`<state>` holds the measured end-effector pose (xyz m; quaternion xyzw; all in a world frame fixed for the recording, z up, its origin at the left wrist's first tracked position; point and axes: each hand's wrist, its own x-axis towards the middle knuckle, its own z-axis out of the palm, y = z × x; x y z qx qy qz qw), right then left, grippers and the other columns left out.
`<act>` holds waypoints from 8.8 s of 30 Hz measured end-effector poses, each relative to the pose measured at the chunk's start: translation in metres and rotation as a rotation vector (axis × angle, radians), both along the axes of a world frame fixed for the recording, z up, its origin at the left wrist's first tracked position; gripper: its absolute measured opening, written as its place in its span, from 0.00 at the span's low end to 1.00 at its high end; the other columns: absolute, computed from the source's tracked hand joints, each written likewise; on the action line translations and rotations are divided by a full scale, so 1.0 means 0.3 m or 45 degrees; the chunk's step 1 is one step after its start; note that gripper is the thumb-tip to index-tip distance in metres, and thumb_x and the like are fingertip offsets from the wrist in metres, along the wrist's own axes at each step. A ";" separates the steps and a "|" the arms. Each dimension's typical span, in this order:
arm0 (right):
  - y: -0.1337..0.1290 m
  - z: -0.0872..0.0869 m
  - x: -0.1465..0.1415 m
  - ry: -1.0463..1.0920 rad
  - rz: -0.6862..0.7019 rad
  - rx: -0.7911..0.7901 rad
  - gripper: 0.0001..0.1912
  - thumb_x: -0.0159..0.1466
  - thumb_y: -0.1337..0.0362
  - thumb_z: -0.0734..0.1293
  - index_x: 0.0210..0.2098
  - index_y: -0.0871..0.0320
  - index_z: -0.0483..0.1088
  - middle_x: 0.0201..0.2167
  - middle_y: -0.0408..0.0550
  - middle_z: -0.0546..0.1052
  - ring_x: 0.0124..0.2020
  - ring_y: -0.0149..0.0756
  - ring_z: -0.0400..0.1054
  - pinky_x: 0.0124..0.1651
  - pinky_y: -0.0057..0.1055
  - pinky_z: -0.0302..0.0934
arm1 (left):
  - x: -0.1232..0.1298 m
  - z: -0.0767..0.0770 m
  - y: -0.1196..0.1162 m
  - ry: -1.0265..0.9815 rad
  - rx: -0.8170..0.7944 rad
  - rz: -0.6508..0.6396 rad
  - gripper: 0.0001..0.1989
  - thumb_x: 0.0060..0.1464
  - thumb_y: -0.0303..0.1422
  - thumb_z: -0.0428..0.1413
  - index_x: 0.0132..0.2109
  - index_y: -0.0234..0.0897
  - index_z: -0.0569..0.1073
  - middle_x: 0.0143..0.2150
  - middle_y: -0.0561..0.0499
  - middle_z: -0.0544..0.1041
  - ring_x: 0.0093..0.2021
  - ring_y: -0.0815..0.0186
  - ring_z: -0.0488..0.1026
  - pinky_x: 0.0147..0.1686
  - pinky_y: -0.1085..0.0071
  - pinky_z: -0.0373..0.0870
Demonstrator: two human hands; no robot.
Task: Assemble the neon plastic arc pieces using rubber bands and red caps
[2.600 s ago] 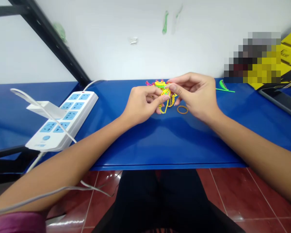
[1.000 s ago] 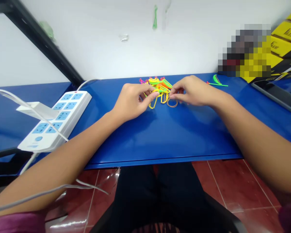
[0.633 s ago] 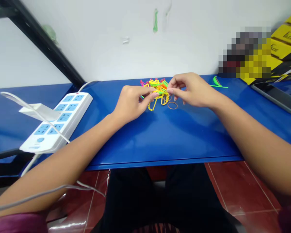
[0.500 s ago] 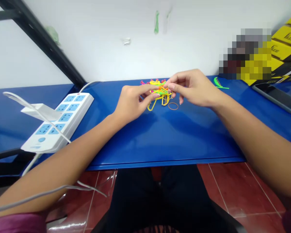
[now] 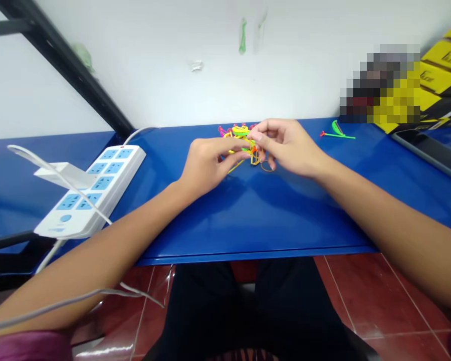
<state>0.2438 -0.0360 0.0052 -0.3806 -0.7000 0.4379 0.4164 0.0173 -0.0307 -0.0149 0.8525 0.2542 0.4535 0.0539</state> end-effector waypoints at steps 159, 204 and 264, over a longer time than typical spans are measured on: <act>-0.018 0.001 -0.005 -0.129 0.087 -0.203 0.22 0.66 0.44 0.74 0.38 0.56 0.71 0.21 0.39 0.73 0.19 0.28 0.66 0.20 0.24 0.64 | 0.007 0.027 -0.028 -0.221 -0.233 0.023 0.08 0.67 0.34 0.63 0.49 0.42 0.86 0.43 0.48 0.88 0.38 0.63 0.84 0.42 0.67 0.80; -0.060 -0.010 -0.058 -0.226 0.303 -0.228 0.12 0.74 0.57 0.65 0.36 0.56 0.65 0.28 0.43 0.76 0.23 0.29 0.70 0.23 0.25 0.66 | 0.024 0.063 -0.020 -0.987 -1.238 -0.061 0.24 0.45 0.45 0.77 0.40 0.31 0.81 0.38 0.45 0.85 0.32 0.66 0.81 0.26 0.74 0.82; 0.040 0.024 0.092 -0.567 0.032 -0.022 0.16 0.64 0.51 0.74 0.30 0.56 0.72 0.25 0.46 0.79 0.23 0.33 0.69 0.24 0.28 0.60 | -0.030 0.112 -0.020 0.085 -1.143 -0.221 0.21 0.63 0.50 0.62 0.35 0.38 0.68 0.32 0.46 0.83 0.25 0.65 0.81 0.22 0.75 0.72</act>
